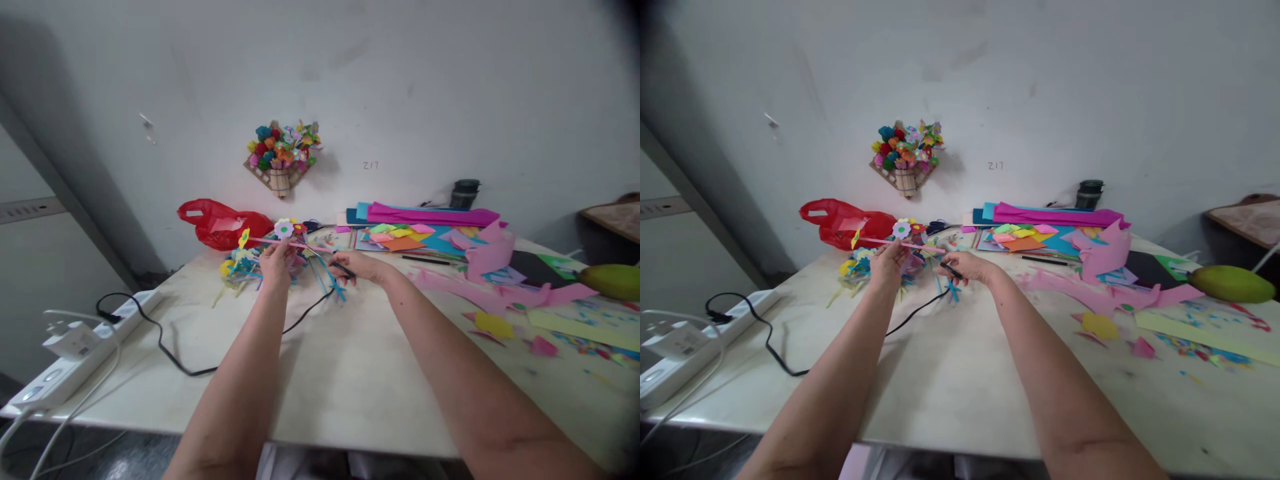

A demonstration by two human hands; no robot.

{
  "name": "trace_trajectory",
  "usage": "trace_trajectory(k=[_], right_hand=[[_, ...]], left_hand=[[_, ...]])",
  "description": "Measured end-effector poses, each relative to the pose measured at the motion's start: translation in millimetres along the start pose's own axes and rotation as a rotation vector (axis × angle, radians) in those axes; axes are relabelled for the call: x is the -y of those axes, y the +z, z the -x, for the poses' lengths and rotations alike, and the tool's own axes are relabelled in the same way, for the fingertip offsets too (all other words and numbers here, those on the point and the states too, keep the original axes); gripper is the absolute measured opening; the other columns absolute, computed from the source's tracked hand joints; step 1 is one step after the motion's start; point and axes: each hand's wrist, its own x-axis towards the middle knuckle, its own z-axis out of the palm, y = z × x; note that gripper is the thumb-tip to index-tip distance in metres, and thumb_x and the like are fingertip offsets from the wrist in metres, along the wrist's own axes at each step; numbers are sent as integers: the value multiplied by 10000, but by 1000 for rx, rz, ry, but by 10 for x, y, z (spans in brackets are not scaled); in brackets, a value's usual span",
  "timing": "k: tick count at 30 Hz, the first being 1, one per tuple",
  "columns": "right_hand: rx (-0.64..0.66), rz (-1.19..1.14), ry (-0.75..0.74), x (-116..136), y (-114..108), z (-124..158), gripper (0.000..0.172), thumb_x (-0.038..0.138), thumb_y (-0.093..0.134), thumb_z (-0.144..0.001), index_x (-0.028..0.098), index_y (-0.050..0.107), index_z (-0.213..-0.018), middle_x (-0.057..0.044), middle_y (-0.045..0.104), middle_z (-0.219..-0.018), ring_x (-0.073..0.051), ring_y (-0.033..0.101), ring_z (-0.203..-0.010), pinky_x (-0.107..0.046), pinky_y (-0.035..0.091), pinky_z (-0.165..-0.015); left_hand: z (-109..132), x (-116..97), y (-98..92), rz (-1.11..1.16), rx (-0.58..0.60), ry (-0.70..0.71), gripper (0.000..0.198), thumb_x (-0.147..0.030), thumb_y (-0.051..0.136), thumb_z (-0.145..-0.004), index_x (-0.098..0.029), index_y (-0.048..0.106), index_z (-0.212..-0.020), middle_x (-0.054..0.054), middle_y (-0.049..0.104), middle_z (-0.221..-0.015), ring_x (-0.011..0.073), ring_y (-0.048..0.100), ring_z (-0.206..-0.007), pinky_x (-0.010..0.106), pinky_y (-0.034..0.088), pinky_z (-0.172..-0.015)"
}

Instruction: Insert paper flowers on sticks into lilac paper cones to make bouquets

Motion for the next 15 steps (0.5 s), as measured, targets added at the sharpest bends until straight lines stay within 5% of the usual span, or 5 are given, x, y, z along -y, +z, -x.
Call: trace_trajectory(k=[15], right_hand=[[-73,14,-62,-34,41,-63,221,379,625,-761,181,564,-837,61,520,-590,-39,445,-421,-152,316,-341]], left_hand=[[0,36,-5,43,43,-43,194,-225,737,-596,-131,585,-671,78,699,-706,184,683,-649,287,541,-623]])
